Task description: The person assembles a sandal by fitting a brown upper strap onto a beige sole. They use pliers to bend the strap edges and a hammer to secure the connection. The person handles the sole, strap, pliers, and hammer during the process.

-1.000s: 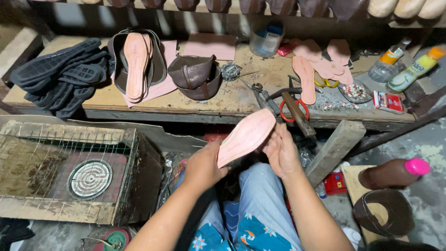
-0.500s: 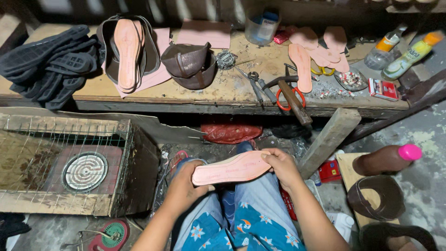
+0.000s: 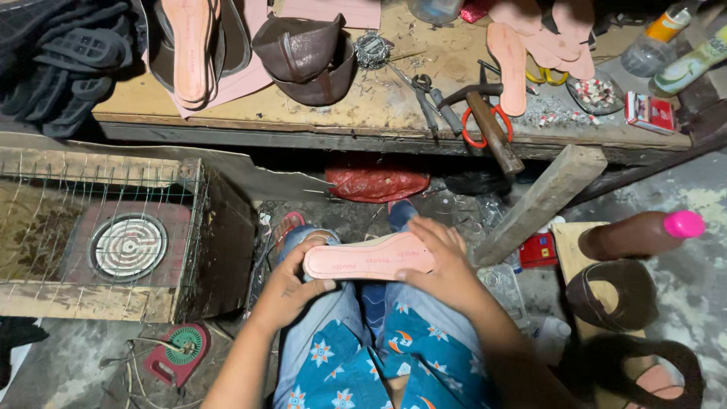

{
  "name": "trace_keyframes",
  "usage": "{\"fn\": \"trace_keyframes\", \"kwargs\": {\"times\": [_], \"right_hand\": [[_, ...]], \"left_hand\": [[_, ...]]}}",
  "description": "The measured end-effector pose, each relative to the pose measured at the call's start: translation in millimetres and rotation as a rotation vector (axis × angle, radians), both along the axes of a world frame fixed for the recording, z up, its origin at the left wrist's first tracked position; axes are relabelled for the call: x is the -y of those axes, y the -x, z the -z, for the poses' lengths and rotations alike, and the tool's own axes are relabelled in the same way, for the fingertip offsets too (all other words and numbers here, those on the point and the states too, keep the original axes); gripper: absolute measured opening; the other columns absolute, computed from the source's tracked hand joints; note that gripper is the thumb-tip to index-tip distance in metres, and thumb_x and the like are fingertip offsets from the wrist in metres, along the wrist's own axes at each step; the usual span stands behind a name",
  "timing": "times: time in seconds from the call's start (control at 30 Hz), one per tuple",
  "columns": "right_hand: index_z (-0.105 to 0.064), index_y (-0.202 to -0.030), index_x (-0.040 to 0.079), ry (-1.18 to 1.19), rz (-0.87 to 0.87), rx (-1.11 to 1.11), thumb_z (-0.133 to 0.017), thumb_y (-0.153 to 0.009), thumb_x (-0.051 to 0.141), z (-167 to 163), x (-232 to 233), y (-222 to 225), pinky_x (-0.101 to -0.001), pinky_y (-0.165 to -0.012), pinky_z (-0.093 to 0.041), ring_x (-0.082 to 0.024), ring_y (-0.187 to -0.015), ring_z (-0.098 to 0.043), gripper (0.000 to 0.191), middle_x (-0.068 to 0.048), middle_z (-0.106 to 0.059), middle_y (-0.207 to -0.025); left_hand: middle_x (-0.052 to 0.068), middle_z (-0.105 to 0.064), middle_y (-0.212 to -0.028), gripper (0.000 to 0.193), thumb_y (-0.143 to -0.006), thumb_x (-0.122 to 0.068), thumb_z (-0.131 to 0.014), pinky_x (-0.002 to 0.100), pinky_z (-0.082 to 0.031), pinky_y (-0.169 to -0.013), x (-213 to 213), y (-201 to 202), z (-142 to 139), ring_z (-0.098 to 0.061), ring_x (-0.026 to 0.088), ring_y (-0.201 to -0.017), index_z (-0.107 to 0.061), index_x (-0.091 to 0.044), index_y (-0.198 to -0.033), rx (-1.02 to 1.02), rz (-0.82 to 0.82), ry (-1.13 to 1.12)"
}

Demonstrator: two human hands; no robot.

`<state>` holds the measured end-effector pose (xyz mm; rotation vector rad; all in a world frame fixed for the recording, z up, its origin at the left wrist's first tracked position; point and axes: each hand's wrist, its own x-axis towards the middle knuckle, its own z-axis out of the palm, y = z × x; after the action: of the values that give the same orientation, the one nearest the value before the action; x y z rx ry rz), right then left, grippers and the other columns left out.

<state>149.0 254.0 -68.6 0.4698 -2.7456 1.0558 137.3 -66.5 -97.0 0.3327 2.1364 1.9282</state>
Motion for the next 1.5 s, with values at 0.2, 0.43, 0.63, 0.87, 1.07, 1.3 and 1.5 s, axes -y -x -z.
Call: {"fn": "trace_keyframes", "kwargs": {"times": [0.2, 0.43, 0.63, 0.87, 1.07, 1.3, 1.5], "right_hand": [[-0.058, -0.139, 0.01, -0.137, -0.116, 0.164, -0.09, -0.058, 0.044, -21.9, 20.2, 14.0, -0.0474, -0.114, -0.026, -0.032, -0.137, -0.043, 0.094, -0.011, -0.055, -0.144], [-0.057, -0.143, 0.006, 0.087, -0.084, 0.264, -0.082, -0.079, 0.034, 20.4, -38.5, 37.4, -0.042, -0.113, -0.037, -0.03, -0.131, -0.053, 0.074, -0.013, -0.062, -0.139], [-0.065, -0.139, 0.014, 0.25, 0.256, 0.393, -0.077, -0.084, 0.033, 60.4, -39.3, 37.6, -0.039, -0.107, -0.044, -0.029, -0.117, -0.06, 0.059, -0.01, -0.069, -0.122], [-0.066, -0.13, 0.007, 0.026, -0.061, 0.159, -0.092, -0.059, 0.028, 11.1, -28.4, 30.7, -0.0426, -0.099, -0.038, -0.034, -0.114, -0.053, 0.079, -0.013, -0.066, -0.118], [-0.075, -0.114, 0.011, 0.187, 0.148, 0.257, -0.09, -0.065, 0.022, -29.1, 15.5, 33.1, -0.0308, -0.094, -0.051, -0.019, -0.104, -0.068, 0.053, -0.007, -0.071, -0.102], [-0.043, -0.15, 0.006, 0.597, -0.156, 0.146, -0.081, -0.076, 0.006, -40.5, 51.0, 54.5, -0.0306, -0.097, -0.049, -0.016, -0.108, -0.058, 0.083, -0.007, -0.061, -0.122], [-0.044, -0.151, 0.004, 0.523, -0.016, 0.26, -0.077, -0.082, 0.006, 11.5, 59.2, 47.4, -0.0313, -0.092, -0.052, -0.016, -0.105, -0.062, 0.077, -0.01, -0.065, -0.118]], "left_hand": [[0.005, -0.069, -0.119, 0.067, -0.072, -0.01, -0.089, 0.033, -0.046, -0.104, 0.0, 6.2, 5.5, -0.06, 0.016, -0.114, -0.061, -0.005, -0.132, 0.157, -0.011, -0.112], [0.014, -0.055, -0.133, 0.075, -0.061, -0.015, -0.091, 0.044, -0.041, -0.106, -11.7, 8.5, -51.0, -0.052, 0.033, -0.129, -0.057, -0.008, -0.127, -0.277, -0.051, 0.514], [0.016, -0.051, -0.139, 0.085, -0.055, -0.02, -0.093, 0.058, -0.027, -0.108, -48.3, 14.8, -76.7, -0.043, 0.038, -0.13, -0.058, -0.013, -0.132, -0.5, -0.029, 0.905], [0.011, -0.052, -0.133, 0.088, -0.056, -0.028, -0.095, 0.048, -0.04, -0.108, -34.2, 34.9, -67.8, -0.047, 0.036, -0.13, -0.054, -0.014, -0.132, -0.326, -0.035, 0.814], [0.024, -0.049, -0.133, 0.104, -0.048, -0.023, -0.093, 0.054, -0.04, -0.104, -16.6, 15.9, -37.9, -0.044, 0.049, -0.127, -0.047, 0.0, -0.138, -0.606, -0.152, 0.703], [0.028, -0.056, -0.118, 0.092, -0.05, -0.019, -0.091, 0.05, -0.042, -0.099, -8.9, 8.3, -16.6, -0.052, 0.047, -0.114, -0.044, 0.003, -0.126, -0.494, -0.574, 0.453], [0.017, -0.065, -0.114, 0.055, -0.087, -0.019, -0.078, 0.037, -0.053, -0.089, 20.9, 3.8, -9.5, -0.064, 0.022, -0.099, -0.044, 0.003, -0.124, -0.031, -0.934, -0.316]]}}
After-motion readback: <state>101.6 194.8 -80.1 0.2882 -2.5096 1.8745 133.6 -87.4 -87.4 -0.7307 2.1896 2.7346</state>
